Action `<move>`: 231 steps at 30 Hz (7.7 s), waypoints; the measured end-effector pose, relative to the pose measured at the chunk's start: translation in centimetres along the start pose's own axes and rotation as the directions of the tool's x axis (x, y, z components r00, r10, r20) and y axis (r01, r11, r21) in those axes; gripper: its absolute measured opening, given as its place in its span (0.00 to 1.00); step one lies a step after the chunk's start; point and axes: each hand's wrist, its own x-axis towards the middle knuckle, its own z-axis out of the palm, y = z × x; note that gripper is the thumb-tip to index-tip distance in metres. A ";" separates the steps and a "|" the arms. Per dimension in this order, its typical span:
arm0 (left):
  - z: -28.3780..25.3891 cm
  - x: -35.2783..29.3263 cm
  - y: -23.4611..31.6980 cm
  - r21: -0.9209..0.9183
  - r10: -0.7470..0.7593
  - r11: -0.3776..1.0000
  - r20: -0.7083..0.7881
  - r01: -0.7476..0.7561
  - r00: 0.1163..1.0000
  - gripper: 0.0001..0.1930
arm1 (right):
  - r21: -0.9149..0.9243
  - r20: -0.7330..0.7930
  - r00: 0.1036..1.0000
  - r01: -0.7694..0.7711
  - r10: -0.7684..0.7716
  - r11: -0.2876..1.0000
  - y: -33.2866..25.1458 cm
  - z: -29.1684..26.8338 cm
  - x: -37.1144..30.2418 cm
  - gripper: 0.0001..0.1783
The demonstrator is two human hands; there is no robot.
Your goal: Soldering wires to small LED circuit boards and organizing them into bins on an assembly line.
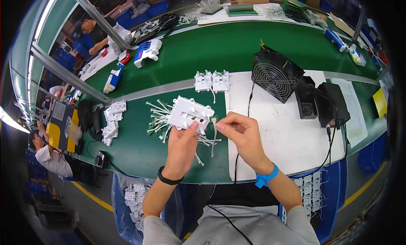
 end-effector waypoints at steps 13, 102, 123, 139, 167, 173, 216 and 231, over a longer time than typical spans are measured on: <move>3.1 0.1 -3.4 -0.017 0.031 0.999 -0.112 -0.033 0.993 0.21 | 0.256 -0.100 0.970 -0.191 0.222 0.948 0.2 -1.6 -1.5 0.07; 10.4 9.3 -13.1 0.710 -0.307 0.699 0.408 -0.088 0.860 0.13 | -0.783 -0.522 0.672 -0.133 -0.526 0.607 -6.7 -23.2 0.5 0.10; 10.7 10.9 -14.2 0.738 -0.095 0.481 0.581 -0.474 0.808 0.19 | -0.924 -0.365 0.546 -0.114 -0.754 0.364 -3.1 -24.0 1.0 0.07; 9.5 11.0 -14.5 0.727 -0.049 0.456 0.595 -0.512 0.802 0.21 | -0.914 -0.326 0.280 0.151 -0.903 0.376 -4.1 -23.6 -1.0 0.08; 6.3 6.8 -12.8 0.599 -0.042 0.170 0.798 -0.782 0.602 0.21 | -0.744 -0.338 0.687 0.223 -0.644 0.629 -0.1 -20.3 -4.9 0.13; 6.4 6.9 -12.7 0.604 -0.054 0.177 0.795 -0.777 0.605 0.21 | -0.753 -0.389 0.692 0.141 -0.607 0.643 -0.5 -20.4 -5.0 0.13; 6.6 7.8 -12.0 0.586 -0.116 0.144 0.810 -0.797 0.575 0.25 | -0.668 -0.339 0.774 0.201 -0.534 0.717 -0.9 -20.3 -5.2 0.13; 6.8 7.9 -12.0 0.586 -0.143 0.140 0.809 -0.798 0.570 0.27 | -0.616 -0.305 0.826 0.209 -0.474 0.760 -1.2 -20.2 -5.0 0.15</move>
